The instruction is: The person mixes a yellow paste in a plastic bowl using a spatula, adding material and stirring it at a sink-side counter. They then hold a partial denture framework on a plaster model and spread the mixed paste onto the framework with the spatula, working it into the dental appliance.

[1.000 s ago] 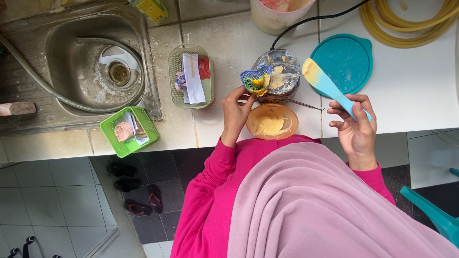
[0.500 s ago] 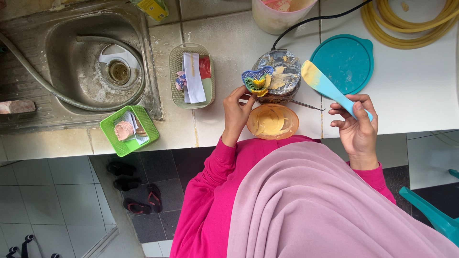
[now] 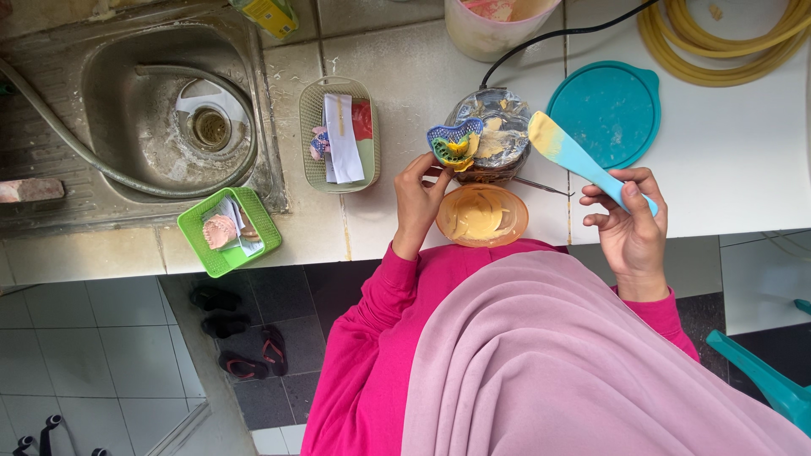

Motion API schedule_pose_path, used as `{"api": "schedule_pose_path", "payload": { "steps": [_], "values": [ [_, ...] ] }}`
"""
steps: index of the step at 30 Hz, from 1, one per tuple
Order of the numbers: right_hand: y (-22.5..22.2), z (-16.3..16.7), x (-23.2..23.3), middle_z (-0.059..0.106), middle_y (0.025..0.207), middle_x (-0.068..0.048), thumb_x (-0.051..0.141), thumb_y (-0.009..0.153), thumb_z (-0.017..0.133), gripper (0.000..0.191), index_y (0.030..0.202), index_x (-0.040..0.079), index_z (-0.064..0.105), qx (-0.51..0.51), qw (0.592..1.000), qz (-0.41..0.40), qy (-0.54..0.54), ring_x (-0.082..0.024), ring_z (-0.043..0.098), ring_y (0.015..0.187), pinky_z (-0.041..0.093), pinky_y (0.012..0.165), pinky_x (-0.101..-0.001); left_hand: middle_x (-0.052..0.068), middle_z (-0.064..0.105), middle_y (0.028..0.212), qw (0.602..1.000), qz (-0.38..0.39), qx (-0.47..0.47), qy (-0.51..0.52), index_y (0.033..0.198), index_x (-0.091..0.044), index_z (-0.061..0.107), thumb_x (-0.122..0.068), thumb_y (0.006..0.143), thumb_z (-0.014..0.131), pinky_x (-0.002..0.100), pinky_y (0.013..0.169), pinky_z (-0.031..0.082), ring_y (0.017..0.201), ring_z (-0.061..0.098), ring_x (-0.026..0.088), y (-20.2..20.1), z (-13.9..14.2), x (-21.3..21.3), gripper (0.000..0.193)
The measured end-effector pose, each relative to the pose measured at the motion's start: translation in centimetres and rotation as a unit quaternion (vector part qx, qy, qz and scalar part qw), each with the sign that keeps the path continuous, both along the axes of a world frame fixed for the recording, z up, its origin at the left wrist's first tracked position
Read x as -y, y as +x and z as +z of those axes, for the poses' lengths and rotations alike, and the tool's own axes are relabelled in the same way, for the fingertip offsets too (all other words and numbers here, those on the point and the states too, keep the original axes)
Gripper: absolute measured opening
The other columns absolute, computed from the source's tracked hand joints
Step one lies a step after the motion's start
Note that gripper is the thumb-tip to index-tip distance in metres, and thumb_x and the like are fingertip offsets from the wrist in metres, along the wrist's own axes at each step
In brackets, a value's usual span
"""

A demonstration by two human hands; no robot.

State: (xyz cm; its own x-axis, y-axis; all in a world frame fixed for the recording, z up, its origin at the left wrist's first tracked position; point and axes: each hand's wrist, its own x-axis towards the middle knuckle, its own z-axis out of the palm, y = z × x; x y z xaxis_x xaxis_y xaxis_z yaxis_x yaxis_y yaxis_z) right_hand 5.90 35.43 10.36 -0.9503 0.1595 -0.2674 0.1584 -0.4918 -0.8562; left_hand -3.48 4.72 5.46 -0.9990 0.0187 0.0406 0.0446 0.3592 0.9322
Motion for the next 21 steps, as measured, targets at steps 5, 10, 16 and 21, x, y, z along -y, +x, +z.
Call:
{"api": "schedule_pose_path", "payload": {
  "steps": [5,10,16,21],
  "values": [
    [0.0,0.0,0.0,0.07,0.107,-0.021,0.027,0.114,0.062,0.028,0.129,0.005,0.055,-0.004,1.0,0.002,0.002,-0.027,0.072,0.102,0.063,0.076,-0.0341,0.01,0.076,0.093,1.0,-0.001,0.003,0.005,0.099,0.002,0.072,0.0,0.088,0.076,0.026,0.062,0.063,0.08,0.078,0.017,0.0,-0.4,0.0,0.012],
    [-0.1,0.1,0.2,0.07,0.11,-0.02,0.025,0.111,0.064,0.028,0.127,0.003,0.058,-0.004,1.0,-0.001,0.004,-0.025,0.073,0.1,0.063,0.075,-0.0337,0.01,0.076,0.093,1.0,0.0,0.001,0.014,0.101,0.002,0.073,0.001,0.087,0.076,0.026,0.064,0.063,0.08,0.078,0.016,0.1,-0.7,0.1,0.014],
    [-0.1,1.6,1.8,0.072,0.091,-0.018,0.007,0.103,0.074,0.021,0.119,-0.007,0.072,-0.006,0.979,0.027,0.203,-0.022,0.073,0.08,0.064,0.072,-0.0332,0.01,0.076,0.092,1.0,0.002,0.006,0.022,0.102,0.002,0.072,0.001,0.087,0.076,0.028,0.065,0.063,0.08,0.079,0.018,0.1,-1.1,0.2,0.015],
    [-0.9,3.2,4.4,0.072,0.105,-0.011,0.003,0.1,0.072,0.013,0.112,-0.001,0.075,-0.08,0.915,0.114,0.379,-0.018,0.074,0.083,0.066,0.069,-0.029,0.01,0.076,0.093,0.999,0.0,0.003,0.033,0.105,0.002,0.073,0.002,0.087,0.075,0.028,0.066,0.063,0.08,0.078,0.019,0.2,-1.2,0.2,0.018]
  ]
}}
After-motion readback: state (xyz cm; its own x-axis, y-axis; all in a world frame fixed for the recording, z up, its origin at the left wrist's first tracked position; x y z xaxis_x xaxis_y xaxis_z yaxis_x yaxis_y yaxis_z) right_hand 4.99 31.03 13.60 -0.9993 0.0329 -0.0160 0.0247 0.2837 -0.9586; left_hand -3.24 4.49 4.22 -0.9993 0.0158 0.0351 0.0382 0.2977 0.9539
